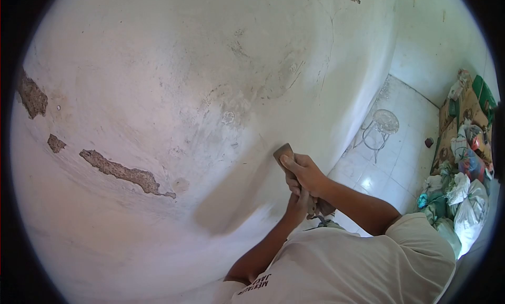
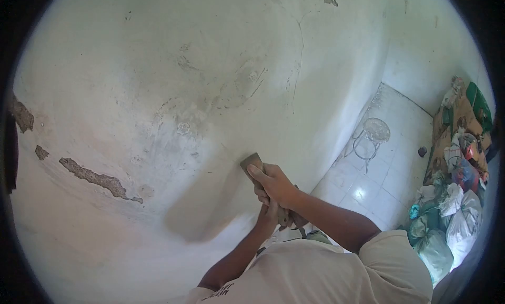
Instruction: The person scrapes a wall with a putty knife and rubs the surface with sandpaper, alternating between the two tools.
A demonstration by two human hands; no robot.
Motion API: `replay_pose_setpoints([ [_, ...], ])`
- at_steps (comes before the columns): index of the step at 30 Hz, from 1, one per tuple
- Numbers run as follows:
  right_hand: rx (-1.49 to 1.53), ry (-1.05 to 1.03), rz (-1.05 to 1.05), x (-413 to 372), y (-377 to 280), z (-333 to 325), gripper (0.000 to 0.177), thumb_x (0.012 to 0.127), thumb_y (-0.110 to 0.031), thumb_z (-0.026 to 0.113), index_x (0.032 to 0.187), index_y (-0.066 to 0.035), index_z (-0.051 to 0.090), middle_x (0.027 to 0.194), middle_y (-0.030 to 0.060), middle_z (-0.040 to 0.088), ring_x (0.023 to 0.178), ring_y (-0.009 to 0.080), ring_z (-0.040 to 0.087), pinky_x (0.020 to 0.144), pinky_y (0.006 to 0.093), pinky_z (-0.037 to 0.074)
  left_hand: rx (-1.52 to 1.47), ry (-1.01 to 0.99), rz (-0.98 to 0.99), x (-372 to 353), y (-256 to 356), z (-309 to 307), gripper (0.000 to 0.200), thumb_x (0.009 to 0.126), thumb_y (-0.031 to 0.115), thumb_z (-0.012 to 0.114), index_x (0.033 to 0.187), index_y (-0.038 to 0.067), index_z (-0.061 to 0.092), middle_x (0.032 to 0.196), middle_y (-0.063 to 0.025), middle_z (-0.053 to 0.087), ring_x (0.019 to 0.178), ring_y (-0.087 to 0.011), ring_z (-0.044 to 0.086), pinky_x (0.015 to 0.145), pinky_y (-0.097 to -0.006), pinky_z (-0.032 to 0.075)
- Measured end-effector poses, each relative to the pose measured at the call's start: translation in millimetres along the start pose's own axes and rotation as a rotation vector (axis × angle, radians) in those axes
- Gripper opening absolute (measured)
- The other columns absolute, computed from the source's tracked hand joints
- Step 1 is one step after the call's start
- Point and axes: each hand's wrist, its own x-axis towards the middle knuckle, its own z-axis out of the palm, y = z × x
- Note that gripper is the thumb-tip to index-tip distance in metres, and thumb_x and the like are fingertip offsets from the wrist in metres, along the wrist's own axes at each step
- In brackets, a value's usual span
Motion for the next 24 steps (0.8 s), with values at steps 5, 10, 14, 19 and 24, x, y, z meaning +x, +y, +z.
replay_pose_setpoints([
  [5, -0.05, -0.034, -0.016, 7, -9, 2, 0.04, 0.098, -0.044, 0.05, 0.083, -0.008, 0.042, 0.053, 0.0002, 0.039, 0.041, 0.0097, 0.037, 0.038, 0.0252, 0.037, 0.002, -0.057, -0.09, 5, 13, -11, 0.039, 0.103, 0.043, 0.034, 0.103, 0.006, 0.047, 0.077, -0.0044, 0.053, 0.064, -0.0126, 0.055, 0.054, -0.0263, 0.045],
  [10, 0.028, -0.001, -0.017, -4, 1, 3, 0.04, 0.098, -0.043, 0.05, 0.08, -0.008, 0.043, 0.054, -0.0018, 0.037, 0.041, 0.0081, 0.036, 0.038, 0.0247, 0.036, 0.119, 0.078, -0.036, 2, 0, -6, 0.039, 0.103, 0.043, 0.034, 0.104, 0.007, 0.048, 0.078, -0.0046, 0.053, 0.065, -0.0118, 0.055, 0.056, -0.0256, 0.045],
  [14, -0.044, -0.014, 0.0, -2, 1, -1, 0.039, 0.098, -0.043, 0.049, 0.082, -0.009, 0.041, 0.054, -0.0005, 0.039, 0.042, 0.0097, 0.038, 0.039, 0.0253, 0.037, 0.116, 0.055, 0.011, 0, 5, -1, 0.04, 0.103, 0.044, 0.033, 0.102, 0.007, 0.047, 0.077, -0.0047, 0.053, 0.063, -0.0132, 0.055, 0.054, -0.0261, 0.045],
  [19, -0.02, -0.018, -0.05, 9, -9, 3, 0.039, 0.099, -0.043, 0.048, 0.082, -0.008, 0.042, 0.054, 0.0002, 0.039, 0.041, 0.0104, 0.039, 0.039, 0.0259, 0.037, 0.059, -0.051, -0.035, 11, 13, -12, 0.042, 0.103, 0.045, 0.032, 0.101, 0.005, 0.044, 0.077, -0.0051, 0.051, 0.054, -0.0158, 0.055, 0.045, -0.0273, 0.042],
  [24, -0.01, 0.019, -0.02, -2, 4, -3, 0.039, 0.098, -0.042, 0.05, 0.081, -0.008, 0.043, 0.055, -0.0016, 0.038, 0.041, 0.008, 0.036, 0.038, 0.0245, 0.036, 0.13, 0.024, 0.152, 14, -23, -7, 0.042, 0.102, 0.046, 0.032, 0.098, 0.006, 0.045, 0.074, -0.0055, 0.052, 0.051, -0.0157, 0.055, 0.04, -0.0267, 0.039],
])
